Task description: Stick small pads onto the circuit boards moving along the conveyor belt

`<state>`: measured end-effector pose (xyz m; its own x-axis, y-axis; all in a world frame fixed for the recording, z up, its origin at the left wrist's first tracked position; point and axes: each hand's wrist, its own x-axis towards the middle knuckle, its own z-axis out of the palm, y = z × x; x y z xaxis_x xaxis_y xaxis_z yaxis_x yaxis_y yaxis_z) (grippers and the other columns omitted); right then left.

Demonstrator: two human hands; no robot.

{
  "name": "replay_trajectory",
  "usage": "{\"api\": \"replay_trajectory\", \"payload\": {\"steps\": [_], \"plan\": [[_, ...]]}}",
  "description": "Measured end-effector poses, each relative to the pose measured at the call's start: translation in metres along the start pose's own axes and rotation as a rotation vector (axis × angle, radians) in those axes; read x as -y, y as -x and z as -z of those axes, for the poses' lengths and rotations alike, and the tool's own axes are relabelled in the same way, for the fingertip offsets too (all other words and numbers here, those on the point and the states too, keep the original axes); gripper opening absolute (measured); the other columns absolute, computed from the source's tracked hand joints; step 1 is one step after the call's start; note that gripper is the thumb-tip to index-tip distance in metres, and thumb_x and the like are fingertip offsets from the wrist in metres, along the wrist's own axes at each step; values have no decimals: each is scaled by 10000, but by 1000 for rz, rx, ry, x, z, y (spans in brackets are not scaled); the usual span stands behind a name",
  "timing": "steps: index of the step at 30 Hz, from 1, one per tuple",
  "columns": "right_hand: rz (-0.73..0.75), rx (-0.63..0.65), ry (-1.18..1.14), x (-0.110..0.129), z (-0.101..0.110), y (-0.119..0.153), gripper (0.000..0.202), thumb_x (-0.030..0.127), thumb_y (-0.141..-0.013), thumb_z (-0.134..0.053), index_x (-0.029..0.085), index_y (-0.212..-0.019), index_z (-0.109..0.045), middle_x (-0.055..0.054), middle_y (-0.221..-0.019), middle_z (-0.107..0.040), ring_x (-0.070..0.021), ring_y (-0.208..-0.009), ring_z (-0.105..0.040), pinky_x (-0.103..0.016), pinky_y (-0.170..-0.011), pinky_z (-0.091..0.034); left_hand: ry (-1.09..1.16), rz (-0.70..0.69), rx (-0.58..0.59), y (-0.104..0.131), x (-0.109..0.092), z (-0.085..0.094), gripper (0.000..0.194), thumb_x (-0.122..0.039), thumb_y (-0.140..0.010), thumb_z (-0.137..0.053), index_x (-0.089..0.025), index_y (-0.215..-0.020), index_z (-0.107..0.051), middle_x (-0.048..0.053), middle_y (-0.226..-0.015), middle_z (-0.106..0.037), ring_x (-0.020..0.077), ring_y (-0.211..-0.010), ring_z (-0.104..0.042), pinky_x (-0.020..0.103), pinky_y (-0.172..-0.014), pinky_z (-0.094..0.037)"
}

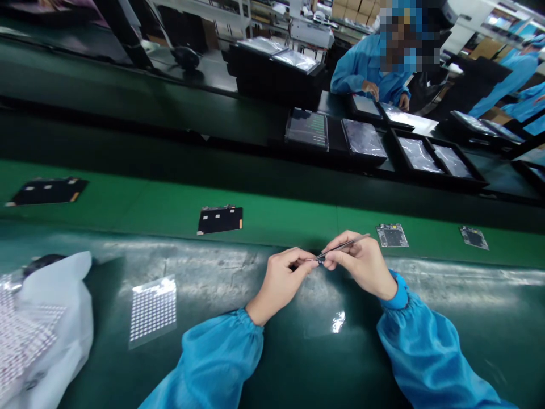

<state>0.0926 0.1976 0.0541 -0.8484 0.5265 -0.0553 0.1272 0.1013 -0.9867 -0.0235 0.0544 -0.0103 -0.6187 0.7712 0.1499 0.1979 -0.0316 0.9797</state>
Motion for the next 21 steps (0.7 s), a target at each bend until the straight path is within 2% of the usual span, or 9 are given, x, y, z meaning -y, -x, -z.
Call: {"api": "replay_trajectory", "payload": {"steps": [5,9,12,15,18,21], "plan": [[61,-115,7,4,5,2,154,283,-826,-772,146,-784,-715,-57,-647,-732,-185,-561,-716,-305,-559,-624,11,18,-17,0,-2,-1,51,-180,-819,-748,-164,-794,-788,32,-720,-758,138,-619,-666,219,-584,-503],[193,-222,-3,6,8,-25,129,250,-807,-785,156,-819,-697,-57,-691,-751,-193,-595,-732,-306,-578,-623,22,21,20,2,-7,-6,30,-151,-785,-787,-170,-802,-803,41,-770,-784,153,-683,-690,236,-652,-532],[247,-132,-39,1,-7,-65,181,273,-792,-796,161,-839,-663,-43,-687,-742,-187,-585,-724,-291,-547,-602,61,42,53,8,-12,-2,36,-148,-769,-805,-168,-799,-810,45,-769,-785,154,-680,-688,243,-659,-543],[239,42,-64,-9,-35,-101,233,318,-774,-807,159,-858,-658,-31,-682,-727,-184,-612,-725,-277,-556,-591,77,45,97,21,-16,15,51,-151,-766,-813,-166,-814,-815,49,-781,-778,154,-680,-692,249,-671,-550],[220,159,-87,-24,-62,-120,276,385,-809,-768,152,-937,-693,-48,-740,-742,-179,-648,-724,-287,-598,-593,60,66,82,40,-16,41,63,-151,-773,-807,-170,-833,-814,55,-808,-776,165,-705,-708,258,-683,-554],[263,197,-51,-38,-81,-127,329,451,-905,-659,166,-1063,-708,-53,-785,-749,-180,-663,-713,-319,-637,-597,55,85,18,54,-12,57,60,-147,-775,-800,-170,-830,-807,55,-798,-774,172,-708,-717,263,-682,-557]]}}
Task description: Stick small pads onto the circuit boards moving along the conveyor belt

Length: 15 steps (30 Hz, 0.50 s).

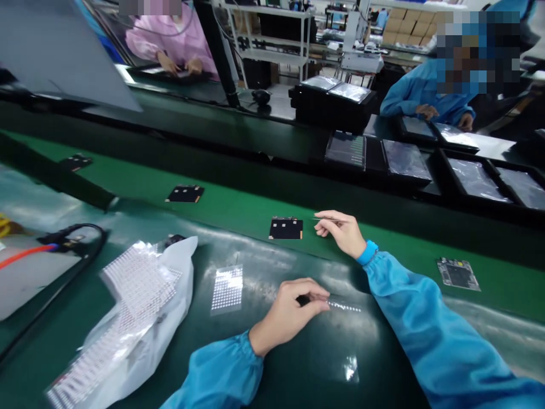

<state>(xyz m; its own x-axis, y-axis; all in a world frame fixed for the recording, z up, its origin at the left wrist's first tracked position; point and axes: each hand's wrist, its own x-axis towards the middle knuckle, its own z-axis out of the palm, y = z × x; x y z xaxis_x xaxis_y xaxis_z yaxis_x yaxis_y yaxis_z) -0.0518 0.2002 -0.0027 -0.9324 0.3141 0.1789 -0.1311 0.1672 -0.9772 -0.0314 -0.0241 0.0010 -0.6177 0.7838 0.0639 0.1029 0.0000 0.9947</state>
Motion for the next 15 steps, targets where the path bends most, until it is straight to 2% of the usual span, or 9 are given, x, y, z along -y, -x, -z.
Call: {"api": "replay_trajectory", "payload": {"steps": [2,4,6,7,10,15], "plan": [[98,35,135,-8,-7,-2,312,450,-976,-566,191,-1082,-703,-68,-860,-757,-201,-755,-724,-365,-733,-602,1,-4,-17,4,4,3,52,-142,-777,-793,-168,-820,-803,55,-785,-771,173,-703,-716,264,-682,-556],[244,96,360,-14,-12,-4,276,431,-997,-553,210,-1085,-692,-102,-1044,-757,-249,-970,-714,-433,-893,-568,-1,-6,-23,5,7,3,51,-141,-779,-788,-167,-820,-803,55,-776,-767,174,-700,-713,266,-679,-552],[363,172,589,-18,-15,-6,291,436,-937,-663,213,-1124,-668,-133,-1247,-705,-314,-1204,-624,-509,-1040,-477,2,-10,-23,5,7,2,56,-142,-777,-788,-167,-824,-805,57,-775,-765,176,-701,-712,268,-679,-548],[394,207,674,-20,-16,-8,360,441,-890,-728,212,-1155,-649,-143,-1310,-675,-339,-1276,-575,-542,-1087,-430,6,-13,-20,4,7,2,57,-142,-776,-787,-169,-823,-805,57,-775,-766,176,-703,-713,269,-681,-549],[413,271,792,-26,-14,-11,490,449,-824,-801,211,-1203,-601,-145,-1324,-663,-347,-1312,-544,-571,-1140,-358,15,-20,-8,4,6,3,59,-144,-778,-779,-172,-823,-803,55,-775,-765,178,-701,-715,272,-682,-556],[416,243,819,-32,-10,-13,506,500,-827,-779,210,-1197,-593,-154,-1261,-660,-335,-1228,-580,-534,-1082,-420,-16,-30,-9,3,6,3,65,-136,-774,-767,-171,-819,-800,55,-766,-762,182,-699,-716,273,-680,-558]]}}
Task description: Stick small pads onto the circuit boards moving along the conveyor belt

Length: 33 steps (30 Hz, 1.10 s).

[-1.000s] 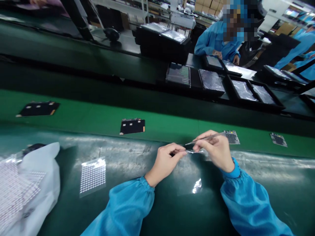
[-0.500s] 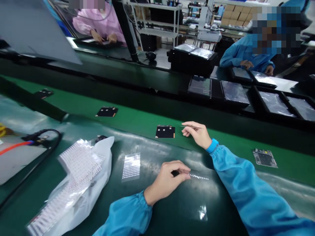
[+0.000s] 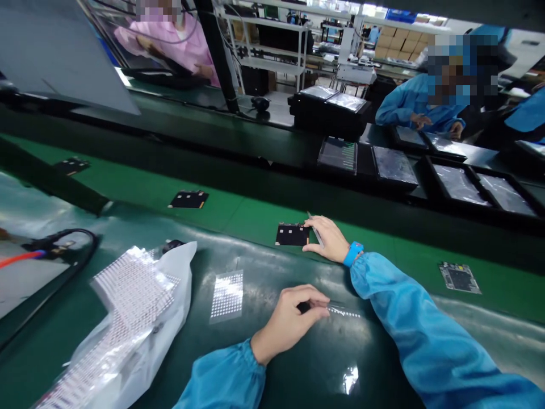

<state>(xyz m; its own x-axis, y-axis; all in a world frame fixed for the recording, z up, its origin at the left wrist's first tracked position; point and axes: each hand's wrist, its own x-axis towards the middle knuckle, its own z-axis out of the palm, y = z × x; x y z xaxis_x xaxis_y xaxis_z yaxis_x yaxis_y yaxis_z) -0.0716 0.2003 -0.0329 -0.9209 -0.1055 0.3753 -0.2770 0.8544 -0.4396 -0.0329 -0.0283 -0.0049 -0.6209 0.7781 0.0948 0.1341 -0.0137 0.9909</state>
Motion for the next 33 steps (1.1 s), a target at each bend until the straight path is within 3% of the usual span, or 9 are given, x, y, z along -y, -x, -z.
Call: {"api": "replay_trajectory", "payload": {"steps": [5,11,14,16,21,23,26,29,33], "plan": [[37,-33,2,1,17,12,400,430,-841,-760,203,-1134,-609,-135,-1128,-684,-315,-1110,-613,-491,-1000,-481,-33,-19,-8,-1,3,1,53,-159,-780,-765,-171,-821,-797,55,-762,-765,176,-689,-712,269,-676,-561],[-102,-190,88,2,116,64,423,379,-838,-733,200,-1194,-591,-119,-1103,-687,-305,-1032,-644,-458,-929,-527,-55,-57,-10,-2,3,1,51,-198,-793,-760,-175,-823,-794,53,-752,-770,170,-670,-711,259,-648,-576],[-145,-130,190,4,159,76,419,394,-843,-730,194,-1190,-609,-130,-1116,-689,-327,-1052,-647,-483,-950,-518,-60,-89,-14,-4,2,1,46,-183,-791,-758,-183,-822,-793,39,-738,-767,156,-638,-704,243,-621,-578],[-147,-64,240,6,170,71,416,381,-834,-740,195,-1188,-623,-134,-1131,-688,-339,-1074,-637,-497,-963,-512,-67,-117,-21,-5,2,2,51,-174,-790,-758,-187,-823,-794,36,-738,-769,149,-626,-704,232,-609,-579],[-149,116,230,6,144,38,500,300,-724,-854,163,-1167,-668,-157,-1118,-702,-361,-1102,-623,-507,-972,-516,-102,-134,-21,-6,1,3,60,-167,-792,-761,-190,-832,-799,40,-755,-781,149,-624,-712,231,-609,-593],[-157,109,110,7,128,31,545,298,-689,-888,135,-1167,-685,-175,-1135,-709,-367,-1116,-629,-511,-983,-515,-104,-135,-28,-5,0,3,61,-162,-791,-761,-189,-832,-798,40,-756,-782,148,-624,-714,229,-610,-596],[-238,-69,-234,6,114,38,427,326,-793,-810,143,-1166,-708,-150,-1147,-728,-308,-1068,-677,-465,-964,-533,-106,-136,-35,-4,1,2,64,-163,-788,-766,-189,-835,-800,38,-760,-783,146,-623,-715,226,-613,-598],[-427,-269,-626,-2,107,59,359,422,-899,-694,155,-1137,-727,-93,-929,-767,-217,-843,-719,-370,-791,-577,-122,-130,-38,-4,2,2,67,-168,-792,-762,-190,-844,-799,42,-775,-787,149,-635,-722,234,-623,-603],[-632,-410,-843,-19,99,78,487,547,-836,-732,123,-1075,-743,-35,-700,-698,-122,-550,-602,-244,-492,-489,-133,-125,-35,-6,-2,1,64,-174,-803,-751,-197,-848,-792,42,-785,-790,162,-648,-729,251,-628,-610]]}}
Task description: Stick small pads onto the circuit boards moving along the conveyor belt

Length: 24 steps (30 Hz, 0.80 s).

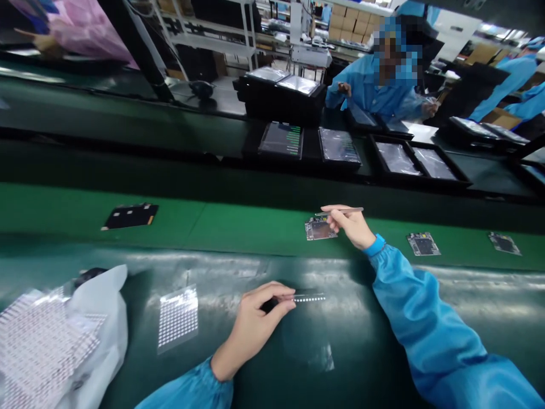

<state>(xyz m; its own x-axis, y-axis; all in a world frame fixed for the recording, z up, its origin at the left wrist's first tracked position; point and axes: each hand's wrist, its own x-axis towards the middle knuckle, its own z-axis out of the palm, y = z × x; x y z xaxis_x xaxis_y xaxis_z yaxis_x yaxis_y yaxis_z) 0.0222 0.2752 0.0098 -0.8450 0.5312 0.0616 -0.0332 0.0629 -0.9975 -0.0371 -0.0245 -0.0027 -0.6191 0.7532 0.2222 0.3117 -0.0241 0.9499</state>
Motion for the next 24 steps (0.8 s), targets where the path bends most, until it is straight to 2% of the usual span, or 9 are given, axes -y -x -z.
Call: {"api": "replay_trajectory", "payload": {"steps": [3,7,12,17,24], "plan": [[-89,-77,-84,-11,3,-6,548,598,-734,-796,104,-962,-727,-54,-688,-704,-134,-561,-633,-256,-512,-545,6,-9,36,-6,-7,-6,64,-168,-803,-753,-202,-843,-790,40,-777,-787,169,-656,-731,253,-622,-604],[-139,-162,-106,-16,-1,-13,478,505,-624,-885,137,-836,-665,-60,-641,-716,-185,-571,-695,-296,-540,-613,33,1,100,-19,-11,-25,53,-168,-805,-757,-195,-837,-789,40,-758,-771,163,-650,-715,253,-630,-593],[-126,-220,-26,-23,-6,-20,367,427,-677,-835,152,-778,-615,-46,-571,-689,-179,-461,-671,-260,-432,-578,43,12,110,-30,-3,-42,51,-162,-802,-753,-184,-830,-790,37,-745,-761,152,-641,-699,245,-625,-578],[-113,-227,1,-31,-4,-21,325,388,-714,-808,159,-796,-592,-28,-545,-684,-170,-417,-655,-240,-408,-557,77,39,83,-30,6,-41,56,-164,-789,-766,-186,-833,-793,35,-748,-770,143,-623,-695,238,-622,-588],[-94,-228,57,-33,5,-18,307,386,-741,-793,171,-797,-580,-19,-543,-682,-171,-421,-654,-239,-406,-547,85,53,95,-31,4,-39,36,-181,-792,-767,-188,-821,-789,38,-742,-771,146,-614,-695,243,-612,-596]]}}
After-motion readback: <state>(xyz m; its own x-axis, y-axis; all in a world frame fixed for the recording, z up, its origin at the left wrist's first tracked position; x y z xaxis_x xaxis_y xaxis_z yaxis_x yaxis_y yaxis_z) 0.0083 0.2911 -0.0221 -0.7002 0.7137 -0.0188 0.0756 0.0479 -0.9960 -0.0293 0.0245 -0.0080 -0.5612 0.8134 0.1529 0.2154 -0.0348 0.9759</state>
